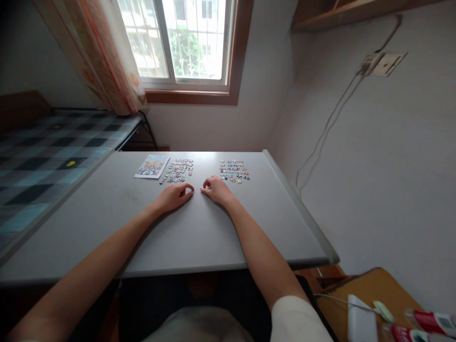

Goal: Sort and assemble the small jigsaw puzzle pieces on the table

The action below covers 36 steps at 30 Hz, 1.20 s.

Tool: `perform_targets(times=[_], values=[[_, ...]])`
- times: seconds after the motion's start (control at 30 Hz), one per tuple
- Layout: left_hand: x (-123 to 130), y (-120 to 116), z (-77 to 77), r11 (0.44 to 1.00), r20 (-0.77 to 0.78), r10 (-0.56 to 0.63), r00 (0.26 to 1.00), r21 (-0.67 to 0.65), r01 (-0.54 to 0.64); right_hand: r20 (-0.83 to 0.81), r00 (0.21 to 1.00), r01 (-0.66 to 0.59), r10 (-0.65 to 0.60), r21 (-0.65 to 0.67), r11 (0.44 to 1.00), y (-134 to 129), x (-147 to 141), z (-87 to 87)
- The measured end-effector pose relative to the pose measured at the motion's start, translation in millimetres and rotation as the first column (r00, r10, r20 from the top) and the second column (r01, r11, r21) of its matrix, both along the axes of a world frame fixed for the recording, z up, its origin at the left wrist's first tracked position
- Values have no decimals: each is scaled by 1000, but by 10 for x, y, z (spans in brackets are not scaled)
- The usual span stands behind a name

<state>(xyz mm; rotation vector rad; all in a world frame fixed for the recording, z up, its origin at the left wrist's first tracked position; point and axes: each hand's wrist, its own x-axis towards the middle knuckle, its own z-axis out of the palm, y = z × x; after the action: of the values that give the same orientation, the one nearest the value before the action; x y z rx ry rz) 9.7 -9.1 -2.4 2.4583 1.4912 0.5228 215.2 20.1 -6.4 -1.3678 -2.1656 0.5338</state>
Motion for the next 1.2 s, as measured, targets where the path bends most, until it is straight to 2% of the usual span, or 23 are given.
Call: perform_targets(times=[0.17, 0.47, 0.6, 0.73, 0.87, 1.03, 1.2], values=[[-3, 6, -5, 1000, -5, -8, 1000, 4, 8, -7, 1000, 2, -2, -16, 1000, 11, -8, -8], [-12, 6, -15, 1000, 6, -13, 1000, 9, 13, 11, 996, 89, -89, -8, 996, 27, -8, -8], [-9, 5, -14, 1000, -3, -1, 1000, 2, 1, -34, 996, 83, -84, -25, 996, 20, -11, 3], [-7, 6, -9, 1000, -9, 4, 1000, -6, -4, -181, 981, 47, -63, -92, 995, 17, -48, 0], [-11, 7, -16, 1000, -10, 3, 1000, 5, -3, -395, 919, -79, 20, -136, 988, 0, -127, -14], [-19, 16, -36, 999, -7, -25, 1000, 22, 25, -432, 894, -200, 119, -147, 969, -62, -213, -32], [-18, 16, -38, 999, -18, -32, 999, 27, 32, -443, 891, -192, 100, -166, 967, -70, -223, -53]])
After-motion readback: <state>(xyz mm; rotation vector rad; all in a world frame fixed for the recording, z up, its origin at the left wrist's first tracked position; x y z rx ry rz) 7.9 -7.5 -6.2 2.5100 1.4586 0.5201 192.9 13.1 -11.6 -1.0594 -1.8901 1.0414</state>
